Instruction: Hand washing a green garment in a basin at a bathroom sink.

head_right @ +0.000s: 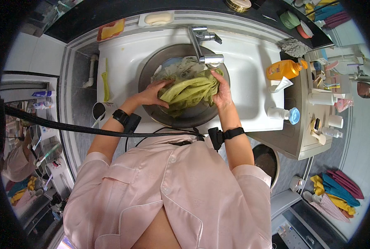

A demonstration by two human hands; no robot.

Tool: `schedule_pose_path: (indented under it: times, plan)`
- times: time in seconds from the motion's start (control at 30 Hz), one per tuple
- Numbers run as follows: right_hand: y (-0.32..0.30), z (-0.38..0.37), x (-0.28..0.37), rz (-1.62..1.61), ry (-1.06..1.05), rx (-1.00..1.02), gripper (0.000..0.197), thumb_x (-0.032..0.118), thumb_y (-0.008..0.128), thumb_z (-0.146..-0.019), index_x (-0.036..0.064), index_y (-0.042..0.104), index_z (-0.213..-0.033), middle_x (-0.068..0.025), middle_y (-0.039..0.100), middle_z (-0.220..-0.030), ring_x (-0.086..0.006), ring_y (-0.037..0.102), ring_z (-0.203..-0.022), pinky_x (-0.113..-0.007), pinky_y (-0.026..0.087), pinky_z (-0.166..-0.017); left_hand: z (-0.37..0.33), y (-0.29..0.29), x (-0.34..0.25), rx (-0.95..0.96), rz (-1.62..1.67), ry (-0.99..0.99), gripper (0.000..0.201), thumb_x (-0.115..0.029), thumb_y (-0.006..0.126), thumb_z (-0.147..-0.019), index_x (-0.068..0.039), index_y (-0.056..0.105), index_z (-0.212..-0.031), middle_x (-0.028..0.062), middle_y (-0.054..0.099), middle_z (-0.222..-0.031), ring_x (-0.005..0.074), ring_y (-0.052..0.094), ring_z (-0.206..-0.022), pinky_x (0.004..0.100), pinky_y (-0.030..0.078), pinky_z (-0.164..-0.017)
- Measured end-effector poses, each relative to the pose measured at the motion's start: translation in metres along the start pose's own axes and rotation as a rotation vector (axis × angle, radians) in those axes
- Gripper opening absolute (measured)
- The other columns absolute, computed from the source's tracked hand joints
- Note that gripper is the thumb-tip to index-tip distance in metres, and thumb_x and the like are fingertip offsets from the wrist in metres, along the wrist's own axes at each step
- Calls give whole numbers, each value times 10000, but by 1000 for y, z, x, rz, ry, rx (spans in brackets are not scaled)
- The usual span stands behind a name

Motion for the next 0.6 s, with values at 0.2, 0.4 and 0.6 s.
schedule_pose_path:
  times: [0.2,0.4,0.6]
  plan:
    - [6,-5,-6,-50,29,44,277,114,604,-830,0,541,-1075,-129,624,-1009,-246,623,-902,-373,514,-809,-14,11,35,-218,485,24,465,-403,499,-895,-61,528,-1210,111,494,-1255,240,459,-1154,328,332,-979]
    - [38,21,-12,1050,76,44,870,432,791,-628,-69,430,-1241,-182,591,-1098,-243,542,-1069,-336,406,-948,-7,-28,3,-333,1162,-184,408,-390,455,-929,-31,570,-1084,57,614,-1031,157,562,-994,307,415,-894]
    - [42,-6,-55,1309,125,273,843,351,714,-761,-92,272,-1325,-153,543,-1148,-186,553,-986,-277,436,-844,-13,-21,-10,-345,1735,-158,439,-439,460,-910,-47,551,-1084,96,602,-1060,198,568,-1004,363,440,-885]
Point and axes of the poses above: each hand's wrist, its own z-axis away from the middle knuckle, its own y-axis out of the palm, x = y × z, the point moved 6 cm from there along -z, towards the middle knuckle
